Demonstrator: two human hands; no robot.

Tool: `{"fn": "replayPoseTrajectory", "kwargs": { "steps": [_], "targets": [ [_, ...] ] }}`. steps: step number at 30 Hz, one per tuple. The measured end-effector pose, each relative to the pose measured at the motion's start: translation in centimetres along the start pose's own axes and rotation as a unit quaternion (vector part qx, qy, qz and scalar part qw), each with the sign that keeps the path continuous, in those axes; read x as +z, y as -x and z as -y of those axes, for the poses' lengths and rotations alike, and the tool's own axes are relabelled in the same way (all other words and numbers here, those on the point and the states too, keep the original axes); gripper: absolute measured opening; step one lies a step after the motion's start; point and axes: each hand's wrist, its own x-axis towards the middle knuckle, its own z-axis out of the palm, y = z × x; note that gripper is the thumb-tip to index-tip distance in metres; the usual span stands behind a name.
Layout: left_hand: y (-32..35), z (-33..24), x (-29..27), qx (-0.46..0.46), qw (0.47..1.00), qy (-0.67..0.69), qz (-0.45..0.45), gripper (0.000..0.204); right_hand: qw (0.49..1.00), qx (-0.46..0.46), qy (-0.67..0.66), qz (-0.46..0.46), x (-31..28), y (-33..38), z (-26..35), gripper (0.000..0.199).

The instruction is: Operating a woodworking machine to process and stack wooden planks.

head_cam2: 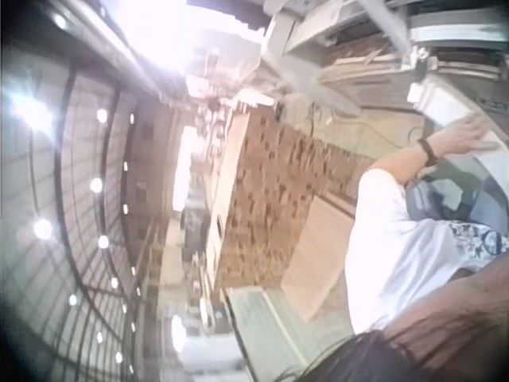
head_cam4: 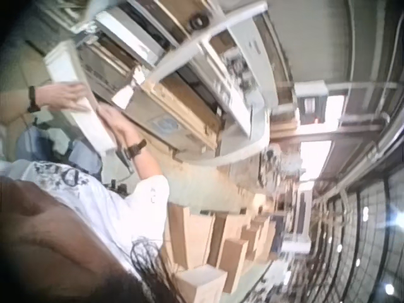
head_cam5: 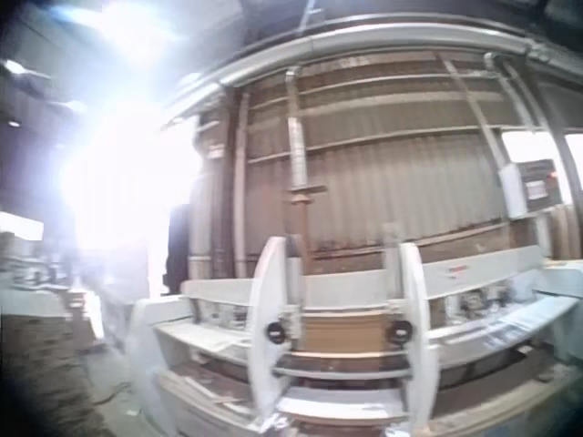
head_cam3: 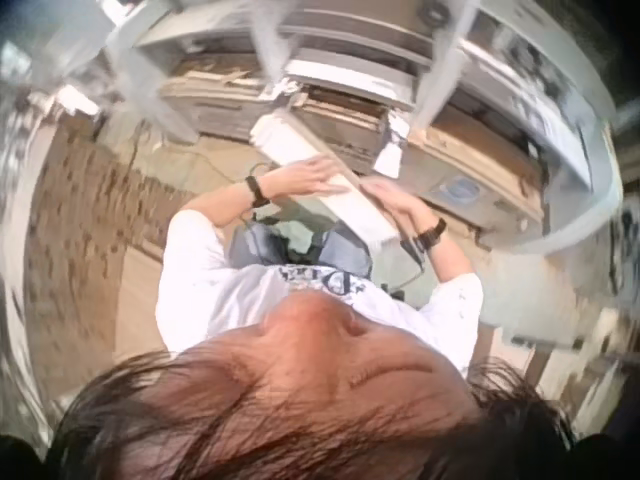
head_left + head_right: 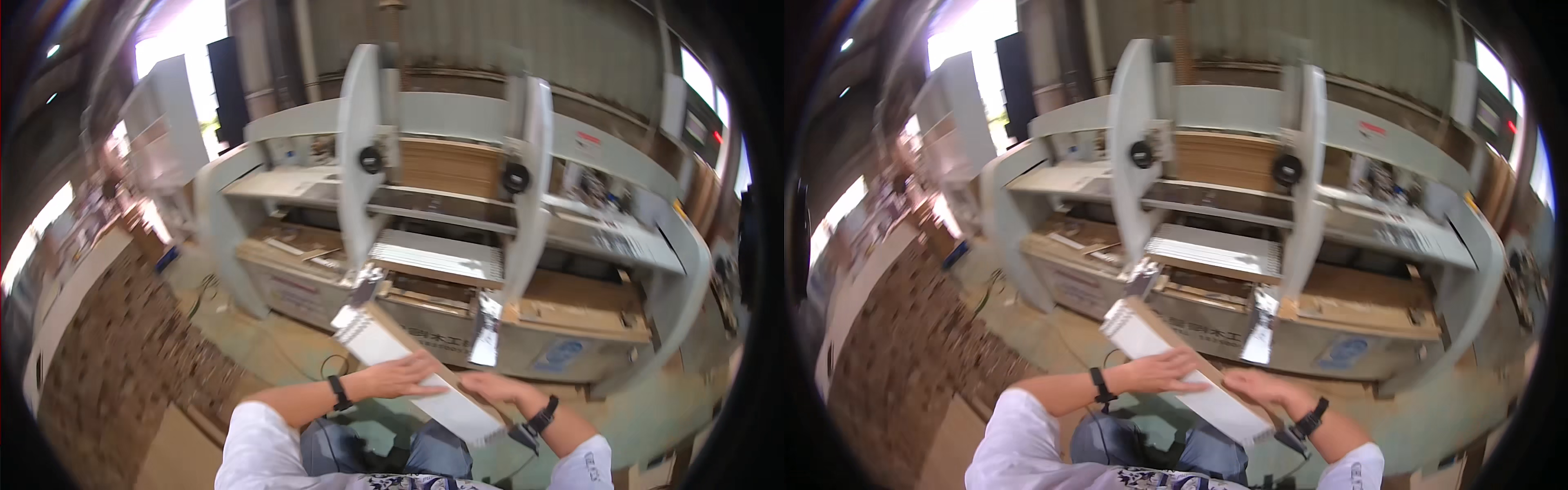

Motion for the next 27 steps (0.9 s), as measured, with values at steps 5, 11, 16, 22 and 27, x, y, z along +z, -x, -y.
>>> {"fn": "replayPoseTrajectory", "kwargs": {
  "steps": [5, 11, 16, 22, 27],
  "targets": [
    [-2.0, -2.6, -0.7, 0.158, 0.979, -0.069, -0.111, 0.071, 0.919, 0.099, -0.358, 0.130, 4.1, 2.6, -7.8, 0.043],
    [-1.1, -4.6, -0.8, 0.156, 0.973, 0.002, -0.173, 0.066, 0.869, 0.170, -0.456, 0.088, 5.5, 4.3, -8.3, 0.050],
    [0.1, -6.1, -2.7, -0.120, 0.970, 0.120, -0.173, 0.066, 0.952, -0.003, -0.290, -0.101, 0.6, 5.3, -2.1, 0.069],
    [17.5, -14.4, -4.3, -0.636, 0.737, 0.133, -0.185, 0.052, 0.891, -0.027, 0.287, -0.350, -7.1, 0.9, -0.9, 0.089],
    [23.3, -23.1, -6.8, -0.778, 0.605, 0.069, -0.153, 0.046, 0.844, -0.130, 0.396, -0.336, -9.1, -0.3, -8.4, 0.084]
  ]
}}
